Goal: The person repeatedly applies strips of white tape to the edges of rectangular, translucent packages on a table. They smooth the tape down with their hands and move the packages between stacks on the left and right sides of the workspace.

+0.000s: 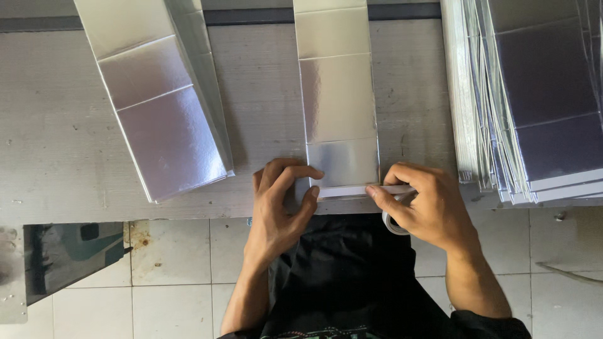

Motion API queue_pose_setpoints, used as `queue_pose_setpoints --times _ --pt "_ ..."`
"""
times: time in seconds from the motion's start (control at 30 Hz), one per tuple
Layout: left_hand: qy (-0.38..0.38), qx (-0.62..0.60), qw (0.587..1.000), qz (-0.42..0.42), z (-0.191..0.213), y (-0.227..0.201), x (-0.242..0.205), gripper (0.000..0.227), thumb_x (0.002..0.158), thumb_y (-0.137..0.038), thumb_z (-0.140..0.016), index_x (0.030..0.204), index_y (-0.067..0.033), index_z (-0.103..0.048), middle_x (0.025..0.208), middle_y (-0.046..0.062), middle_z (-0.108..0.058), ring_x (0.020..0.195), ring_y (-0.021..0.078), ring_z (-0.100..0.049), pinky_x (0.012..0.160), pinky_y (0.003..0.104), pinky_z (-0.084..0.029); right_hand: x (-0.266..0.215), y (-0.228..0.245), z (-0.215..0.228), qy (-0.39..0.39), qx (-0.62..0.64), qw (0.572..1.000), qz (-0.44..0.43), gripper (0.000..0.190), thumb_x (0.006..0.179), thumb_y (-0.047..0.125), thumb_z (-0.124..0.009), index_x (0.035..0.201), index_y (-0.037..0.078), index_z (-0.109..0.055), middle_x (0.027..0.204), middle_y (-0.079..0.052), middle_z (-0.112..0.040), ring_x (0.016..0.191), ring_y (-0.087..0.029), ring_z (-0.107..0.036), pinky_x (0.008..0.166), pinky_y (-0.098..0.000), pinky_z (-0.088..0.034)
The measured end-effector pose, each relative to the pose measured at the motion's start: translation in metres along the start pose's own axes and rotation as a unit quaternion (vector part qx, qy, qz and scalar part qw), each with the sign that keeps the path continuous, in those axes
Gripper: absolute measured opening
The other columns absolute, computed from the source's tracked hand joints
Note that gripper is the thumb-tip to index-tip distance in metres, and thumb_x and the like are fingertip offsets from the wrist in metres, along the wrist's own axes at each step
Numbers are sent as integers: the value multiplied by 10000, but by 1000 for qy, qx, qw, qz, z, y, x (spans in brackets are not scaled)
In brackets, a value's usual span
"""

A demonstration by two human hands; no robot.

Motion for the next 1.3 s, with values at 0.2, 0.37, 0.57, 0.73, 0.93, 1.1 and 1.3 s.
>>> queue_pose_setpoints --times 0.2,0.37,0.57,0.73,0.93,1.1,1.3 --pt "-11 12 1000 -6 -6 1 0 179 901 -174 -669 1076 -173 -709 988 63 -643 1093 291 -640 1010 462 -392 4 1 -1 4 7 1000 0 338 870 253 -772 625 98 -598 534 -100 -568 527 -256 -617 544 -341 -462" --pt "-84 110 990 -11 -29 -6 -2 393 820 -428 -773 1015 -159 -563 1030 108 -511 987 336 -581 943 489 -405 2 -7 -7 5 27 999 -23 345 848 252 -802 606 96 -612 494 -108 -554 486 -209 -548 521 -333 -438" --pt "-41 75 996 23 -33 -7 -6 125 1011 -222 -576 1106 -159 -524 1116 101 -443 1037 362 -550 974 473 -374 2 -10 -7 12 53 998 -45 343 861 254 -780 610 84 -618 476 -101 -555 492 -174 -523 514 -327 -434" --pt "28 25 999 32 -12 -8 -7 173 1060 -173 -445 1179 -181 -571 1153 97 -474 1106 336 -560 989 420 -363 2 -15 -9 20 72 996 -40 290 855 226 -765 633 86 -642 469 -117 -541 479 -191 -513 493 -335 -416" --pt "-53 78 996 1 -22 -17 -4 243 999 -87 -531 1230 -140 -586 1280 208 -466 1249 501 -491 1031 539 -389 3 -11 -9 4 58 998 -22 282 853 208 -778 639 93 -636 479 -130 -545 472 -232 -550 489 -345 -434" --pt "-29 168 980 -105 -66 -34 6 517 925 17 -509 1424 -119 -521 1473 242 -446 1441 471 -381 1116 536 -311 4 -20 -7 35 91 995 -23 390 1029 180 -547 656 96 -617 474 -95 -541 474 -227 -572 482 -314 -446" --pt "45 238 963 -118 -84 -39 12 777 870 98 -479 1605 60 -231 1664 347 -208 1570 453 -173 1262 512 -154 2 -27 -9 42 104 993 -18 392 1032 233 -509 692 108 -660 505 -131 -574 457 -277 -566 487 -366 -497"
Point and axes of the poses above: each hand's wrist, its own x-axis towards the middle knuckle, its own z-axis out of the back of the hand, y = z × x, the point moved 3 cm from there along x, towards the middle knuckle
